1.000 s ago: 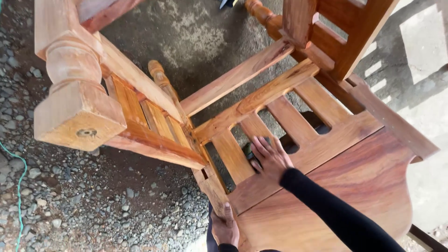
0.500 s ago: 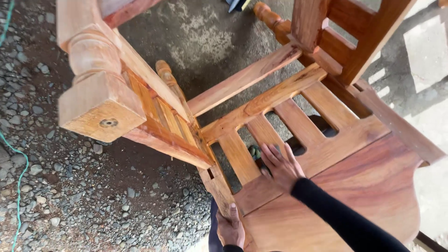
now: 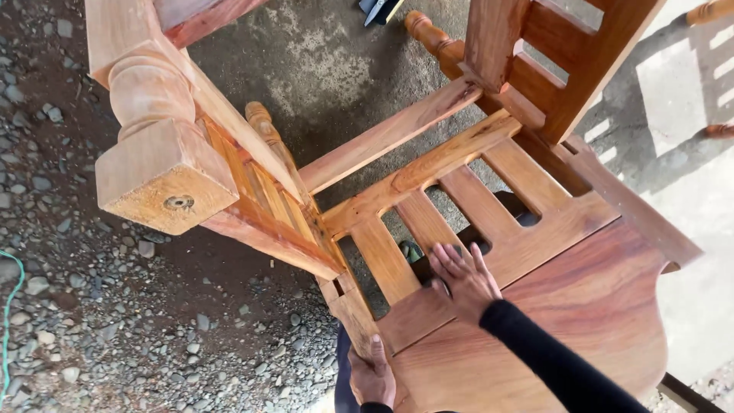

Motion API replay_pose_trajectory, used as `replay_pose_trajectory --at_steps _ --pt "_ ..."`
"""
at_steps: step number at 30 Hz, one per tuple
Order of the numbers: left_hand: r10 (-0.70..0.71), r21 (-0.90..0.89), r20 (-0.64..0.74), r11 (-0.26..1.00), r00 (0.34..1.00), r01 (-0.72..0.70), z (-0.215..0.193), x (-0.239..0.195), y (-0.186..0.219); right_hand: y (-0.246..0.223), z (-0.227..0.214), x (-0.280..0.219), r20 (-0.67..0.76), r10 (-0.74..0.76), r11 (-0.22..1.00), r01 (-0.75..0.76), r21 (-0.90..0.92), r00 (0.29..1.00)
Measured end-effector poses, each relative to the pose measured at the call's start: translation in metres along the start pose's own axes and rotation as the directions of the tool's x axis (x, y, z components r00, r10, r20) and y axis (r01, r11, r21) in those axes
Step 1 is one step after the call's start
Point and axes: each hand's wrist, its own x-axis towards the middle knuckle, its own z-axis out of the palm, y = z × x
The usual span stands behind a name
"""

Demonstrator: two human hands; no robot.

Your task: The person sands the wooden armrest and backrest of a chair using a sanding block. They move from the armrest to the slats and top rail of the backrest, smoothing the surfaces.

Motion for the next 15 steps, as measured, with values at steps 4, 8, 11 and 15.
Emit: replay_pose_trajectory --at_steps 4,8,11,15 --pt "0.091 -0.041 -0.002 0.995 0.996 -0.091 0.01 0.013 -0.017 0.019 0.021 0.085 0.116 0.083 0.995 -0.075 -0.069 0.99" --pt "0.041 0.108 -0.05 0.993 0.998 -0.035 0.025 0.025 -0.03 0.02 0.024 0.102 0.149 0.152 0.985 -0.138 -0.1 0.977" --pt "0.027 -0.07 -0.042 0.997 0.999 -0.03 0.025 0.022 -0.033 -0.001 -0.004 0.008 -0.056 0.031 0.998 -0.028 0.063 0.998" --pt "0.133 -0.168 -0.09 0.975 0.987 -0.147 0.026 0.017 -0.036 0.004 0.005 -0.015 -0.049 0.023 0.999 -0.02 0.045 0.999"
